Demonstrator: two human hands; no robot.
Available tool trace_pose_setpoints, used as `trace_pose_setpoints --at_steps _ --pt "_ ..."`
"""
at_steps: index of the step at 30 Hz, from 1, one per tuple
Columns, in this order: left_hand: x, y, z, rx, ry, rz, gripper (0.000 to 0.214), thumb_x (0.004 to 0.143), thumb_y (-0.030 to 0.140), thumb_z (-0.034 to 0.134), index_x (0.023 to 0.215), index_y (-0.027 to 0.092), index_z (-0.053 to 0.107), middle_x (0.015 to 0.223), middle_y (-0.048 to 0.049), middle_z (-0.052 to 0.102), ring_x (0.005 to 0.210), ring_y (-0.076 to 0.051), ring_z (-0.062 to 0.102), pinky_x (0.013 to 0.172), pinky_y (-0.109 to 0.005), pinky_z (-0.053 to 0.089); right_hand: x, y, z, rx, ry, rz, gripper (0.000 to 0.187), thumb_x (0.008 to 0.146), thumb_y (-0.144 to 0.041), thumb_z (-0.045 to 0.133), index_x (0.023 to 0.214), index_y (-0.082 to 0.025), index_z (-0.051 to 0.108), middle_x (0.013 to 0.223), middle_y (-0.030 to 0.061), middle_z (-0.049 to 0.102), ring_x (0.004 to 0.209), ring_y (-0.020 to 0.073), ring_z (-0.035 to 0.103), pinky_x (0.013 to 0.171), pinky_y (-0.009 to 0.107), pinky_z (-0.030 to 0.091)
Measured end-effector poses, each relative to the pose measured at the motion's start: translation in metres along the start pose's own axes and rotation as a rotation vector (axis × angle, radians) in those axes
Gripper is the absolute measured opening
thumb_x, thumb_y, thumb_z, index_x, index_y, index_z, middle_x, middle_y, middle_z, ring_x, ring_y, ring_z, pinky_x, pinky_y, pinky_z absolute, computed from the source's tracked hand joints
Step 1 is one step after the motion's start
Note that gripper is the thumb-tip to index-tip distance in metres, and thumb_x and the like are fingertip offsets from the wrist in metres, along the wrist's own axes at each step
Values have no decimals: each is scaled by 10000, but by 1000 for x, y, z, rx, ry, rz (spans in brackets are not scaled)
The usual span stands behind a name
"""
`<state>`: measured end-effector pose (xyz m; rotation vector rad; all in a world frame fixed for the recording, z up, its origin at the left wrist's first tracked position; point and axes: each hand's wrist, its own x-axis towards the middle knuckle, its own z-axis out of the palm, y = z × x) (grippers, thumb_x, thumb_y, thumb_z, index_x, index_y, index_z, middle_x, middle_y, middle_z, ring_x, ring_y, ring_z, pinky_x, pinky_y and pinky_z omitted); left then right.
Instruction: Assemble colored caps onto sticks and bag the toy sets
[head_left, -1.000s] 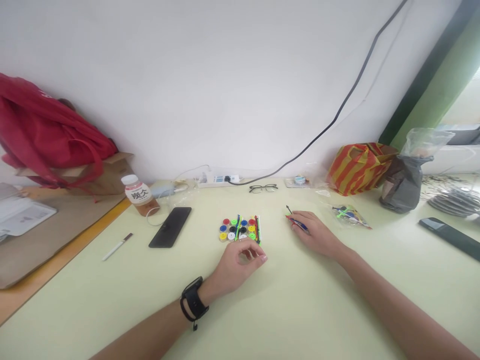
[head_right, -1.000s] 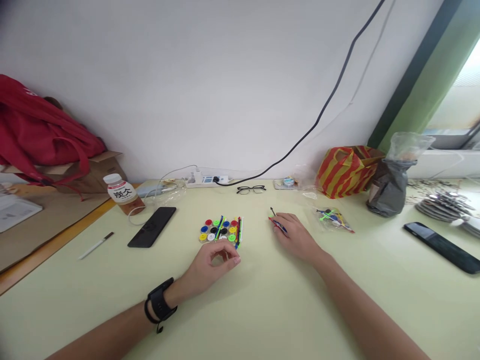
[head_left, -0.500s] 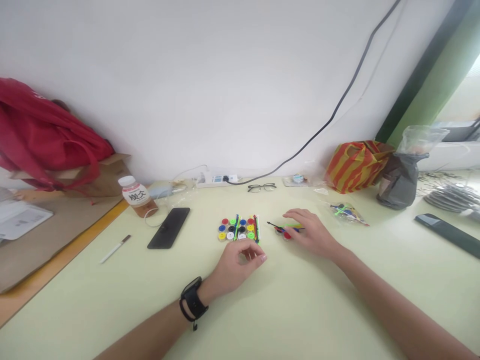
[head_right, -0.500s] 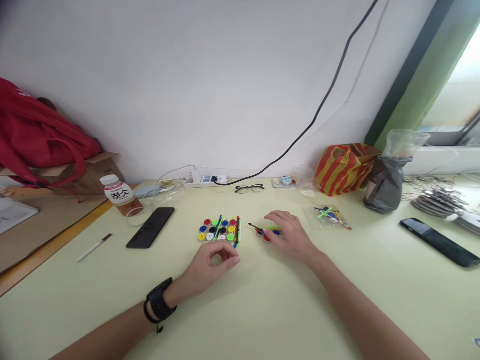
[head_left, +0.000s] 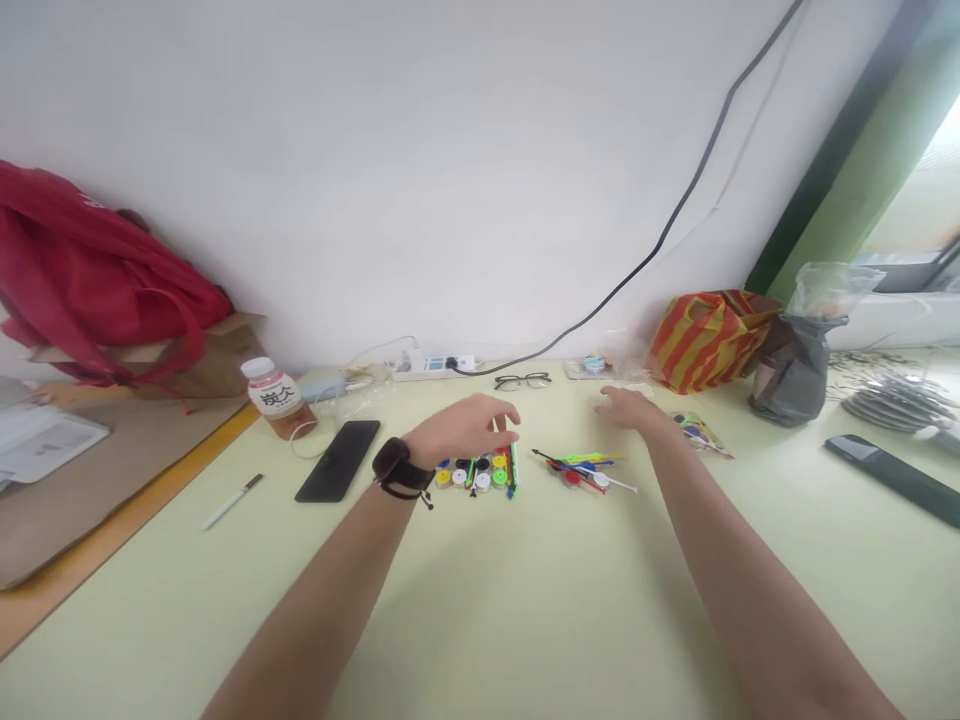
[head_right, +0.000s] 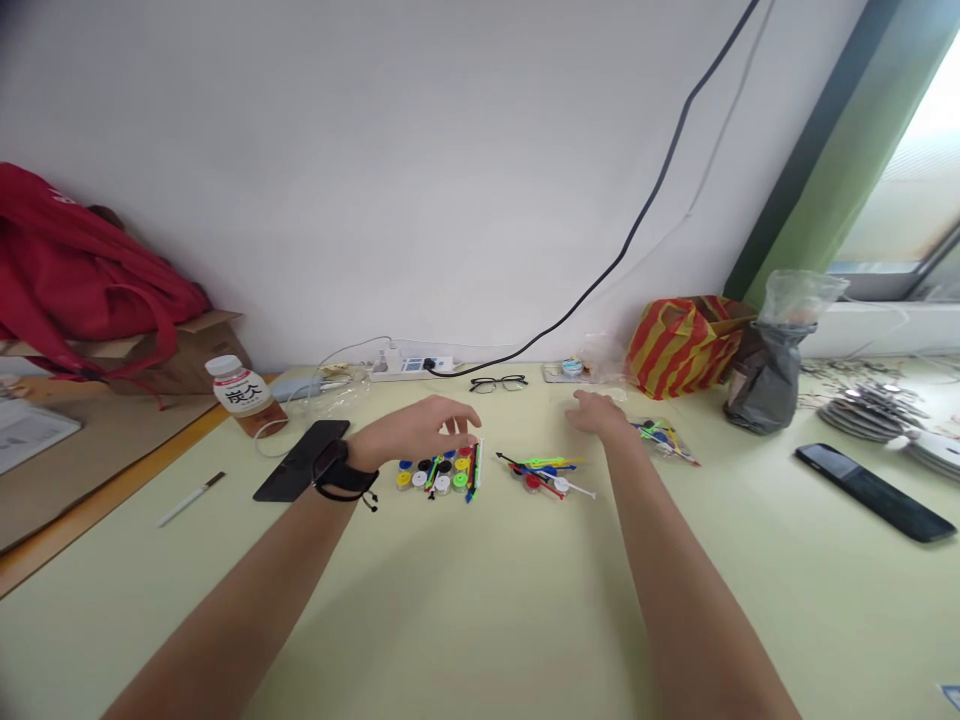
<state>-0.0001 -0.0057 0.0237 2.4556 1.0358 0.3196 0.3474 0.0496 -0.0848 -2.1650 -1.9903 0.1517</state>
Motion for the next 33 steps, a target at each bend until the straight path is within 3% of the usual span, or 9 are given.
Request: trace_pose_setpoints --at_steps 4,10,14,18,20,23,27,33 --pt "4 -11 -2 -86 91 6 351 911 481 625 1099 212 749 962 -77 753 864 -226 711 701 -279 520 5 -2 15 -7 -11 -13 395 877 -299 619 1252 -202 696 1289 162 702 1172 319 645 938 397 488" --pt "0 -23 0 -97 89 37 318 915 467 632 1039 203 760 930 -72 758 853 -219 715 738 -288 537 5 -15 19 19 -4 -117 165 873 -175 598 936 -220 745 1117 102 740 1051 251 654 844 310 462" --pt "1 -26 1 -117 87 25 329 917 483 628 1052 210 756 942 -71 758 833 -211 718 734 -288 548 4 -21 18 64 31 -158 175 921 -209 568 1012 -215 717 1153 94 724 1075 231 636 880 299 455" --pt "1 -27 3 -135 76 24 339 911 490 632 1044 206 761 924 -71 760 830 -213 717 724 -290 551 1 -21 18 105 96 -115 320 960 -354 573 1228 -197 650 1366 149 636 1258 302 552 971 368 438" --pt "2 -28 4 -136 72 26 339 907 487 634 1035 201 764 913 -71 762 838 -217 714 720 -292 547 -2 -22 19 133 85 -111 327 935 -372 617 1210 -200 661 1331 152 658 1244 309 568 970 373 441" --pt "2 -31 6 -129 70 34 331 905 478 640 1025 195 764 911 -69 764 856 -218 710 735 -297 545 -7 -25 19 197 65 -119 163 914 -292 626 1035 -212 701 1165 127 724 1155 283 623 947 357 446" --pt "0 -35 6 -164 102 17 344 913 489 637 1054 198 757 960 -74 765 884 -217 710 758 -301 552 -12 -31 3 367 58 -152 91 906 -265 608 887 -198 667 1045 122 742 1060 278 656 909 372 469" --pt "-2 -30 11 -381 243 -39 485 897 519 688 1291 238 660 1301 -108 689 1088 -244 692 931 -366 557 -29 -61 -43 817 -84 -347 345 1019 -534 457 962 -226 603 1013 85 762 1004 234 723 883 364 558"
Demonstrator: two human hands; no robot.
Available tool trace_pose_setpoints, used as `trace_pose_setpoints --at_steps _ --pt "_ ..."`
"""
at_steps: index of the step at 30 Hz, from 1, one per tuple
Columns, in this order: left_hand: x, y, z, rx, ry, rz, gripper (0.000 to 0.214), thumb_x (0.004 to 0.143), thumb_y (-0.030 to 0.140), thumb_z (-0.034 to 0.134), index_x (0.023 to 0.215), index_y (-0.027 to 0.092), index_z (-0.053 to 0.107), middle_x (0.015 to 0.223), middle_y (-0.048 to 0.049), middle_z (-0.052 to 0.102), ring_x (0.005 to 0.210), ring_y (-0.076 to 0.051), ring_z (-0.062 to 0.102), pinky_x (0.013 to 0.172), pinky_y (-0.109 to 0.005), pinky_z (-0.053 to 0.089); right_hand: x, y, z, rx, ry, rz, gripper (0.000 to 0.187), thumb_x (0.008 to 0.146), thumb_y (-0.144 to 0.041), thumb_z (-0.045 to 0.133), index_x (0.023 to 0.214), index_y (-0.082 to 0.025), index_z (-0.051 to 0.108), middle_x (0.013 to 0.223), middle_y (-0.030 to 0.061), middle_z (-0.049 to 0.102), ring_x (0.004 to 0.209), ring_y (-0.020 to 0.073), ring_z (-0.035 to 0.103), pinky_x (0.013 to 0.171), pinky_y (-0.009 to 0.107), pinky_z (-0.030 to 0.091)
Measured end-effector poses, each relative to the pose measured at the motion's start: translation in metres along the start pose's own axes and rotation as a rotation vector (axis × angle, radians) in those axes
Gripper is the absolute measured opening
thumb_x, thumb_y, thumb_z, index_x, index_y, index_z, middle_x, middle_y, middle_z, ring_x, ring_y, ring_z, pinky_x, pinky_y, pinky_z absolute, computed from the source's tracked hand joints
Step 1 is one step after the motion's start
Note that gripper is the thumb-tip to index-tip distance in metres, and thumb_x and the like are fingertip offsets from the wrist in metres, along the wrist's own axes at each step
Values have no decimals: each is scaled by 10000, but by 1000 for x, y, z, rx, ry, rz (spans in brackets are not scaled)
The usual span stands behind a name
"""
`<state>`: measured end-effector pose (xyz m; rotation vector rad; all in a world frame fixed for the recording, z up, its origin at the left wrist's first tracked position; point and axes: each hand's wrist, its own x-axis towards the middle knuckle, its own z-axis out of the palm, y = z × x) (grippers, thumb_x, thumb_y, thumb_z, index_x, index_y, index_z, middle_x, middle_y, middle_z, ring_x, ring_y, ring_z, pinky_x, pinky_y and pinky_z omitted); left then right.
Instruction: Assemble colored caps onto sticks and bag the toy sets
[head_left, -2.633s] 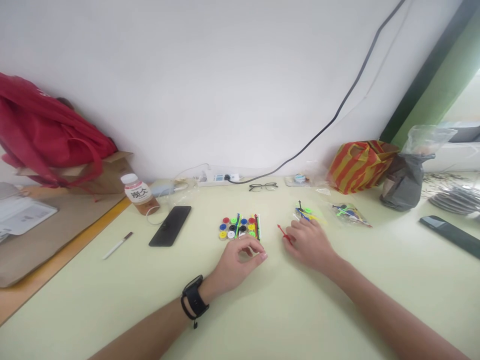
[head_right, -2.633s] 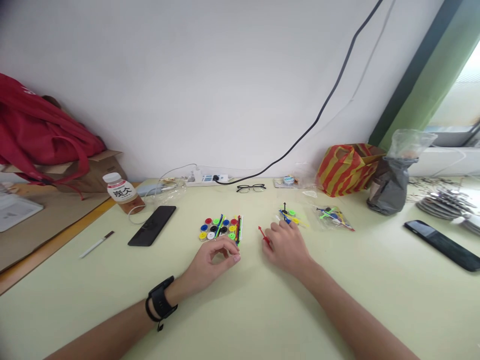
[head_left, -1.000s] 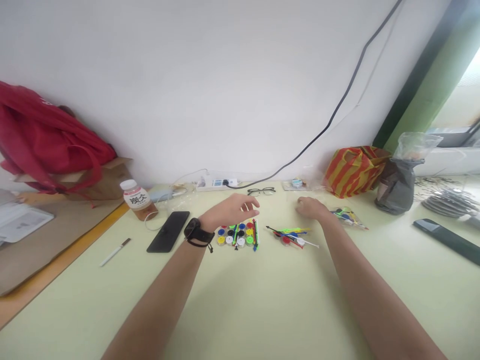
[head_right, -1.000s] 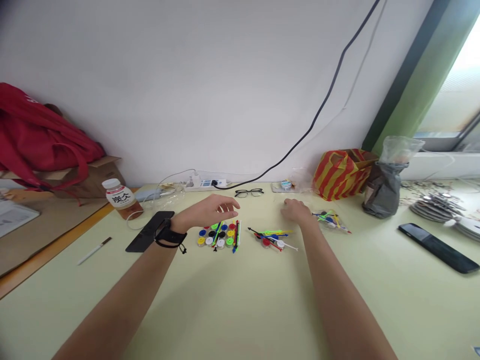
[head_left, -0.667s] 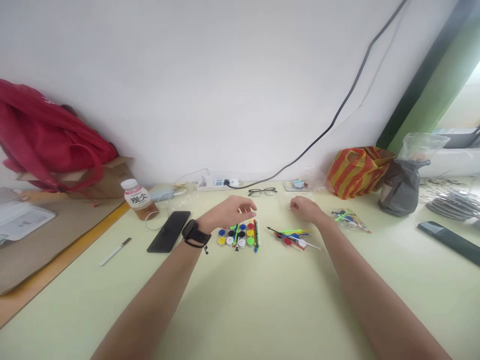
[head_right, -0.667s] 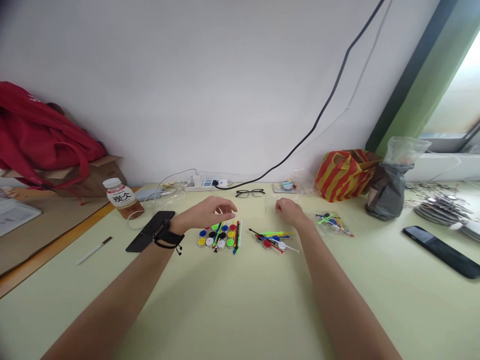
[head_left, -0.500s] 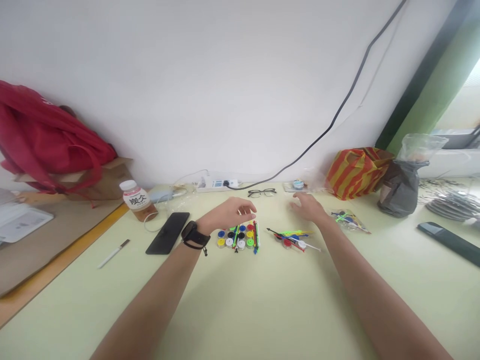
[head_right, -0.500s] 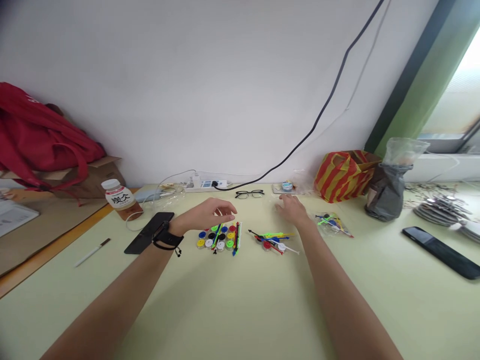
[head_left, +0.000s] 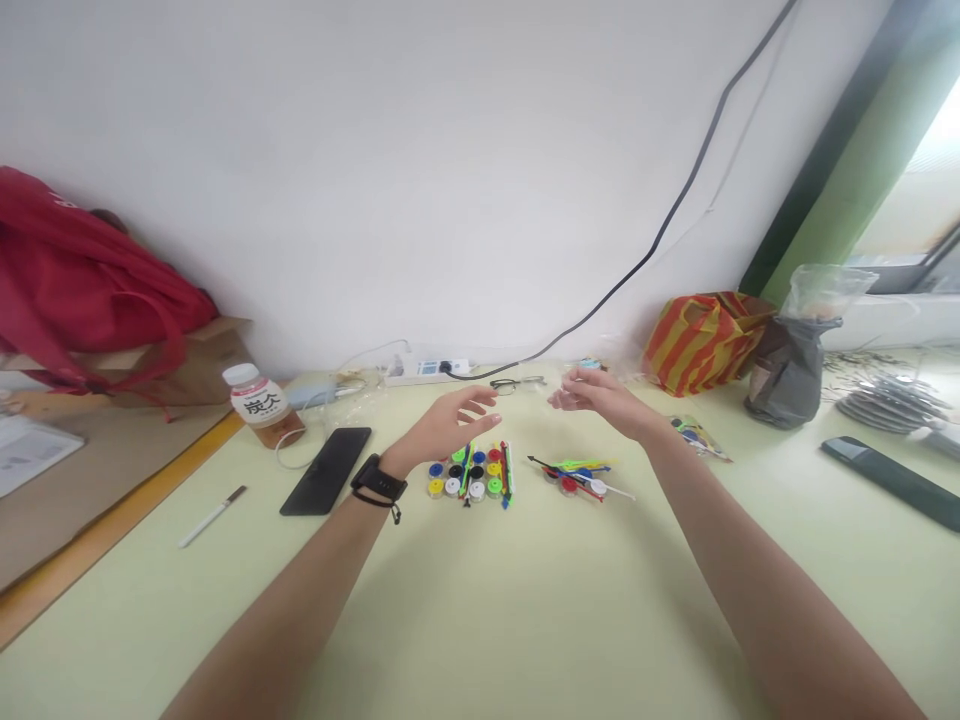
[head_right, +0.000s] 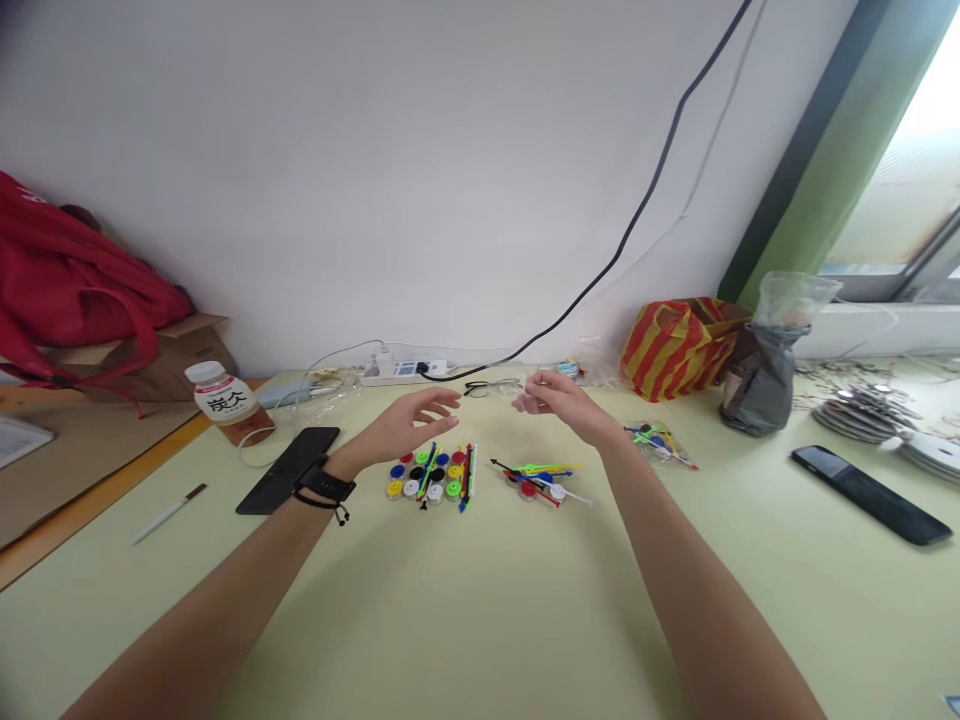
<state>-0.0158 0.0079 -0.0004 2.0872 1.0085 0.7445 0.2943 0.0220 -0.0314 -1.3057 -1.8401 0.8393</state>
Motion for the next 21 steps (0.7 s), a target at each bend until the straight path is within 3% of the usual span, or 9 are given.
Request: trace_pose_setpoints --at_steps 2,5,9,12,15,18,21 --pt "1 3 5 -114 22 -31 569 877 526 718 1356 237 615 1360 -132 655 1163 -264 667 977 -397 545 0 -19 9 443 -102 -2 307 947 -534 623 935 -229 604 1033 97 760 1028 262 727 949 417 559" --pt "2 3 12 -267 -17 -94 613 833 523 772 1329 197 618 1203 -140 717 1097 -268 691 932 -408 556 3 -38 26 701 -175 24 307 862 -504 751 875 -228 619 996 71 764 994 252 731 988 433 558" --pt "6 -5 13 -396 28 -133 598 766 495 836 1235 173 653 883 -42 706 807 -193 700 770 -345 569 4 -45 39 751 -149 72 314 866 -520 743 898 -235 616 982 61 772 940 234 742 948 419 577" --pt "8 -10 12 -430 129 -121 474 804 499 802 1122 164 696 918 -37 684 766 -150 668 765 -320 569 0 -45 40 722 -206 134 394 876 -597 702 1051 -253 623 1039 69 776 936 240 750 883 421 597" --pt "9 -10 10 -450 218 -134 411 829 533 768 978 159 686 947 -48 680 817 -157 677 808 -330 583 -3 -46 42 582 -366 113 434 788 -513 828 1080 -238 661 999 67 781 875 221 748 824 377 598" --pt "8 -7 10 -481 150 -128 432 837 535 765 1063 183 658 1004 -65 704 901 -192 707 828 -347 591 -3 -45 45 521 -333 54 370 746 -458 871 945 -206 689 892 59 782 780 185 731 766 327 581" --pt "5 -5 8 -432 45 -83 474 778 469 843 1110 180 665 907 -54 722 802 -175 695 749 -309 575 -1 -43 44 522 -245 57 366 744 -457 873 921 -201 683 896 74 795 789 191 734 765 334 577"
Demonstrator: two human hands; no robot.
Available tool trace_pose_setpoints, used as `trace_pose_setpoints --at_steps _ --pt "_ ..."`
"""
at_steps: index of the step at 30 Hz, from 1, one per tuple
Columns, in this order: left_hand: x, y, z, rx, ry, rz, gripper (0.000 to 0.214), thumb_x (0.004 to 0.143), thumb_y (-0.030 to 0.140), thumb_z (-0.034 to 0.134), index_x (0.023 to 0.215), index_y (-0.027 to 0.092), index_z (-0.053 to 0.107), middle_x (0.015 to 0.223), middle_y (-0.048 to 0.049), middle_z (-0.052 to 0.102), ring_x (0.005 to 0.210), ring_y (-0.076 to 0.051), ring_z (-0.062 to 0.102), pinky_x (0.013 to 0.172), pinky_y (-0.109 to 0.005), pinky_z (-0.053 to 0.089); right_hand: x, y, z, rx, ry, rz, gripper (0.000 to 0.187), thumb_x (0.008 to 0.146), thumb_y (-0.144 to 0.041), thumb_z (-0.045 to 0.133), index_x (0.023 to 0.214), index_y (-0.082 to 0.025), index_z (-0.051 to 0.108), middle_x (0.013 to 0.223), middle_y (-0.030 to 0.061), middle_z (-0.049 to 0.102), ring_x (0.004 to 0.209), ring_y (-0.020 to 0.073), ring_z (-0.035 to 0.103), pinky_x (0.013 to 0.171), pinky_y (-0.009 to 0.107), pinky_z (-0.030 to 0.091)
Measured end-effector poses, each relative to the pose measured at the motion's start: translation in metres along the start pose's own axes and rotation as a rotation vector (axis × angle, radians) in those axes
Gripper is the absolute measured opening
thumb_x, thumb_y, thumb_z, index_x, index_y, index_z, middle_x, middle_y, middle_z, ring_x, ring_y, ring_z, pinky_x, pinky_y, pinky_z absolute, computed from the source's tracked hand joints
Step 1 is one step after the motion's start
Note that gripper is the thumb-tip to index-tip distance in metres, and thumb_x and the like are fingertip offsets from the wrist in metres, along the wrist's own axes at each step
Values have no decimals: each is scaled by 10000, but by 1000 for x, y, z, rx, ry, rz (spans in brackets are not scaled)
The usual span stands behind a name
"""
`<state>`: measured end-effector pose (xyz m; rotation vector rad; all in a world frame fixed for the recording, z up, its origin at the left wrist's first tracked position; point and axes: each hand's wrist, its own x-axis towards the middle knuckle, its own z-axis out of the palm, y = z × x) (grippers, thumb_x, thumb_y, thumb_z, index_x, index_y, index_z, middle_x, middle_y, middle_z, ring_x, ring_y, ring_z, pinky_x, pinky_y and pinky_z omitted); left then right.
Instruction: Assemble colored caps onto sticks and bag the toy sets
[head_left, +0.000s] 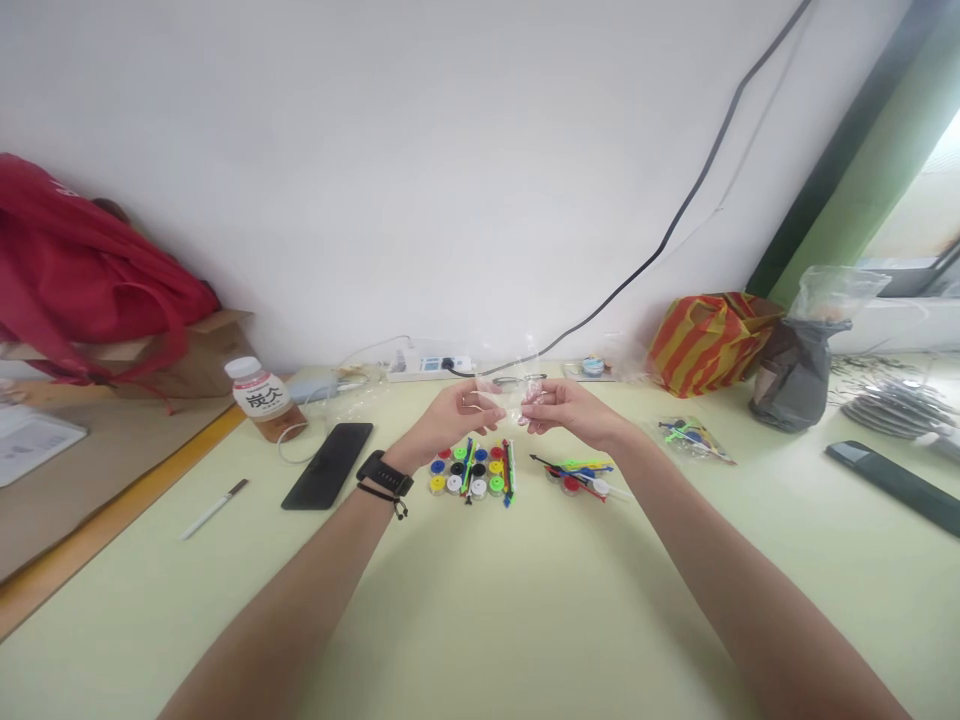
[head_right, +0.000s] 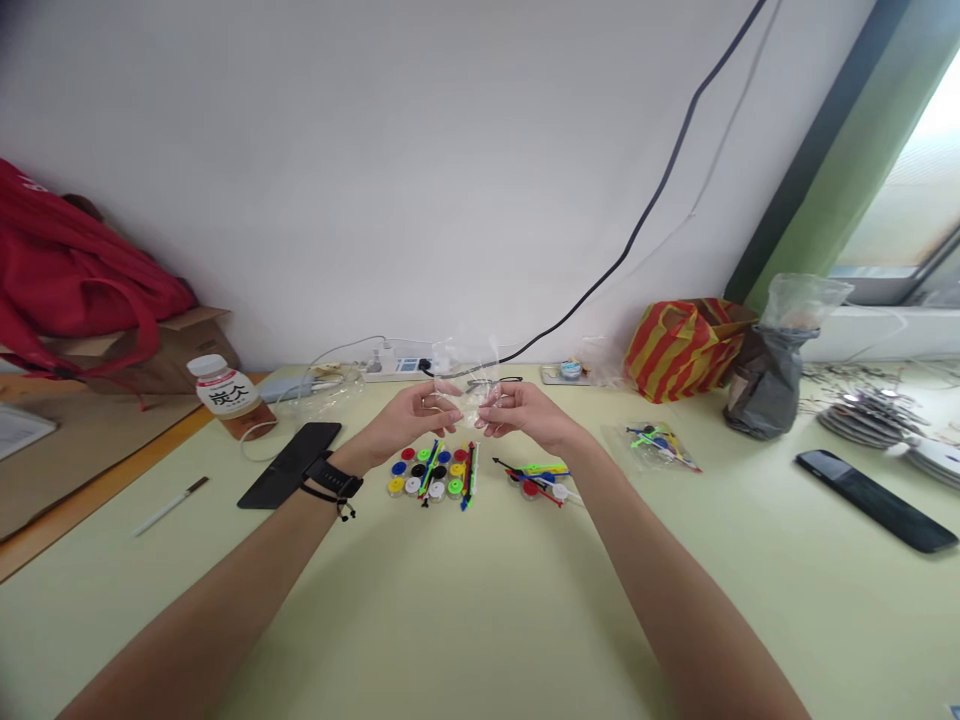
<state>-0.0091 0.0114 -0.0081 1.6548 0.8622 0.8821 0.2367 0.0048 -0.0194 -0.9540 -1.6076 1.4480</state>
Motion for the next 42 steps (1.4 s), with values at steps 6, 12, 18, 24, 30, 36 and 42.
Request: trace_pose_setpoints --at_steps 6,12,18,24,30,36,42 --pt "-2 4 -15 137 7 17 377 743 470 860 910 162 719 756 -28 694 656 -133 611 619 -253 506 -5 -4 -16 -63 -51 19 331 757 -449 861 917 -216 688 947 67 791 906 212 727 845 366 560" --pt "-6 12 -29 281 -377 -61 434 789 469 811 1104 172 780 753 -26 690 690 -147 617 615 -244 464 -7 -8 -28 50 153 -64 610 748 -399 871 1299 -304 626 1073 37 742 962 194 690 872 357 536" --pt "-8 13 -40 363 -326 -105 405 705 485 863 944 165 794 679 -39 698 593 -149 606 526 -236 437 -7 -9 -33 -92 129 -38 437 660 -337 907 1055 -230 752 804 7 726 781 187 663 744 338 501" --pt "-15 30 -45 372 -393 -133 356 741 503 837 889 185 773 786 -68 758 697 -189 690 621 -265 523 -9 -13 -29 -116 85 -26 373 687 -360 894 1006 -231 749 754 5 709 731 186 663 679 327 514" --pt "-12 28 -33 293 -374 -87 336 826 508 766 888 178 771 849 -72 758 761 -184 675 669 -274 517 -11 -12 -27 -133 -45 -12 384 729 -379 865 1059 -236 732 834 30 736 799 203 686 735 342 540" --pt "-10 17 -36 318 -341 -103 301 817 460 787 860 168 728 807 -57 746 703 -168 663 625 -267 499 -10 -11 -28 -413 280 -36 353 666 -424 895 810 -222 644 787 14 683 722 182 619 602 297 456" --pt "-12 25 -27 239 -369 -113 297 846 447 768 869 182 637 942 -84 782 899 -224 733 688 -280 529 -17 -34 -8 -415 167 -188 297 819 -491 776 790 -216 667 783 34 694 736 186 629 641 313 486"
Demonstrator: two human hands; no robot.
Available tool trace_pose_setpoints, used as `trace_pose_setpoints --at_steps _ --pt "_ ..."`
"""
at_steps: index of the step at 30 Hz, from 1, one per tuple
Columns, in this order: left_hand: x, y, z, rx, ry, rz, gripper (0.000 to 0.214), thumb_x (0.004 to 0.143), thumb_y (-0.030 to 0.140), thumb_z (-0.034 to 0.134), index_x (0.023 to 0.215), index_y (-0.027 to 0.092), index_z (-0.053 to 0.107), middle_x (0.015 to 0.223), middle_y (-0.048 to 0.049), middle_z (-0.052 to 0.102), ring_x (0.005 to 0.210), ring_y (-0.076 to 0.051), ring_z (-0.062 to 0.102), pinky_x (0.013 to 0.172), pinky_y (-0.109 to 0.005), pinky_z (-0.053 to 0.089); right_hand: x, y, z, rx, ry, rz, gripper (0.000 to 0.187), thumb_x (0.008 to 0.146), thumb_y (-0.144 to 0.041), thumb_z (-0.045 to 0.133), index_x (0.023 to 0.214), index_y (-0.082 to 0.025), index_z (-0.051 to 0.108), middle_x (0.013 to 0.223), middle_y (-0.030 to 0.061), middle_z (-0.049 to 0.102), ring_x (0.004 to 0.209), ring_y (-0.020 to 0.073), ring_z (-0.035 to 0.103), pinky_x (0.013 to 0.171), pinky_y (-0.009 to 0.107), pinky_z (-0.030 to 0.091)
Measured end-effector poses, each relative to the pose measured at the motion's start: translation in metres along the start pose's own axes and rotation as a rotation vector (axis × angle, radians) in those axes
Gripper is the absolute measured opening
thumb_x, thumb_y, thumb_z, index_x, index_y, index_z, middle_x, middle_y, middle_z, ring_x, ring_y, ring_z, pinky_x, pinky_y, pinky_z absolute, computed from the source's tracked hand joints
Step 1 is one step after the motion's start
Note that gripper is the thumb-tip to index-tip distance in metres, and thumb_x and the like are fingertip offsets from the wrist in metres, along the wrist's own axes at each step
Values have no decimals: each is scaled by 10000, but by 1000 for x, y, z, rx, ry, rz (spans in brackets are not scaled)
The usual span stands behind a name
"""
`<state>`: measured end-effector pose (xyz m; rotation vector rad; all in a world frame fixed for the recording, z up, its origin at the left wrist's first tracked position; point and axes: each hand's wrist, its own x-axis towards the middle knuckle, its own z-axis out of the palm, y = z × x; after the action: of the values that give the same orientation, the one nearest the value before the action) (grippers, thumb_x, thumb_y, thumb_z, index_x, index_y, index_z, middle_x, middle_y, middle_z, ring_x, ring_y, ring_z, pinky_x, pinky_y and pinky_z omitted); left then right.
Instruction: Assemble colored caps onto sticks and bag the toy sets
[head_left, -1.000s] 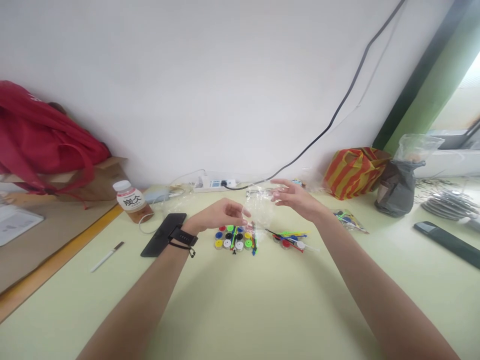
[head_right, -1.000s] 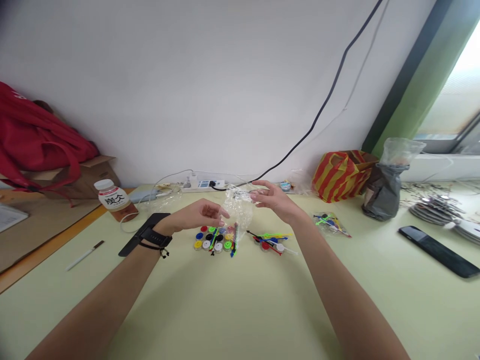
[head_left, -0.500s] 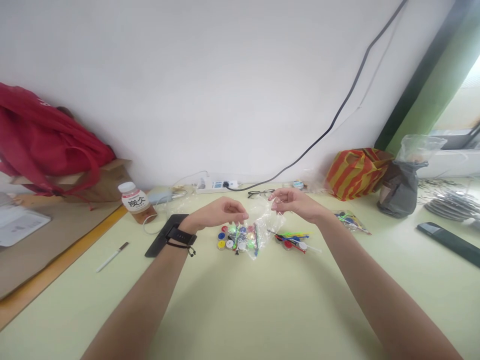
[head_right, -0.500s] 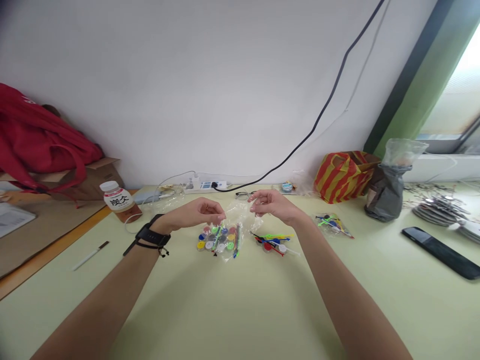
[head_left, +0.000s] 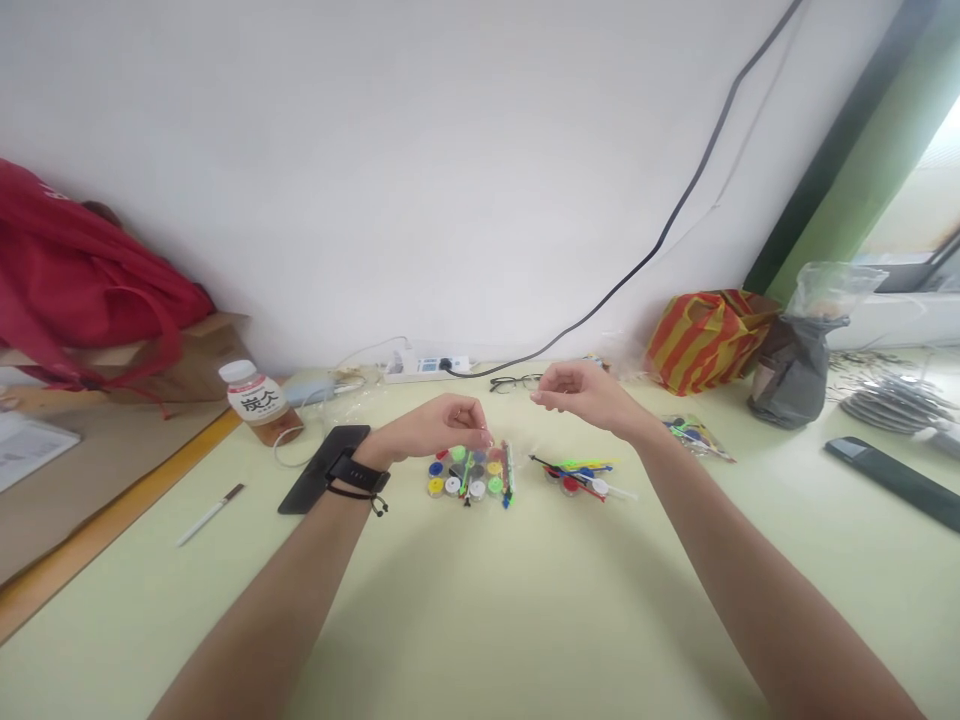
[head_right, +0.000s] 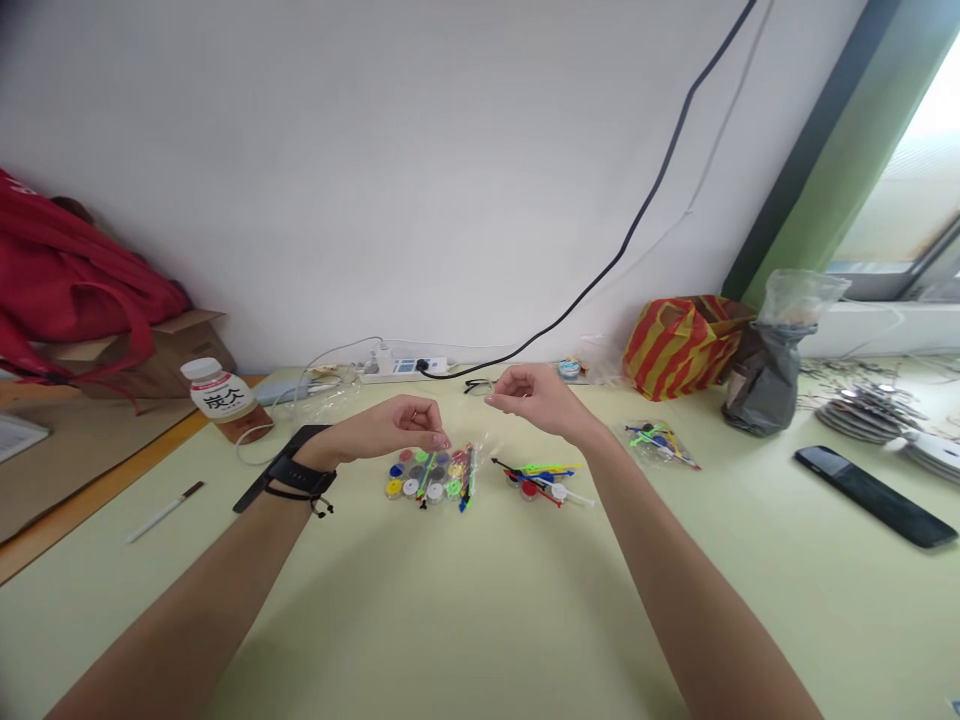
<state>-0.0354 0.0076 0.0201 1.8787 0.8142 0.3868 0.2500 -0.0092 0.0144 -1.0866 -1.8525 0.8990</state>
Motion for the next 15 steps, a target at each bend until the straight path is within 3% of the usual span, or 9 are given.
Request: trace_pose_setpoints --at_steps 5,9,11,15 --pt "-3 5 0 -144 -55 -5 293 876 422 753 1007 215 591 1197 -129 763 1184 -278 693 889 -351 551 -1 -6 3 -46 -20 -18 291 840 -455 758 1004 -217 727 1061 77 752 935 224 696 839 378 553" --pt "-6 6 -2 -176 -52 -23 440 871 419 749 1240 237 595 1297 -144 725 1188 -294 696 936 -386 549 1 2 4 61 -106 36 405 819 -443 790 1151 -227 707 1033 63 759 980 222 695 898 394 539" --pt "-6 7 -1 -194 -42 -39 506 858 432 750 1300 229 611 1333 -152 704 1179 -313 702 948 -407 552 1 4 3 97 -145 60 411 807 -438 803 1150 -229 715 970 44 750 939 212 686 887 392 529" --pt "-6 10 0 -207 -47 -73 480 898 461 700 1305 209 669 1403 -141 660 1225 -323 677 1042 -445 518 -2 -1 3 130 -188 71 241 838 -423 773 964 -220 736 961 36 733 955 211 665 908 394 510"
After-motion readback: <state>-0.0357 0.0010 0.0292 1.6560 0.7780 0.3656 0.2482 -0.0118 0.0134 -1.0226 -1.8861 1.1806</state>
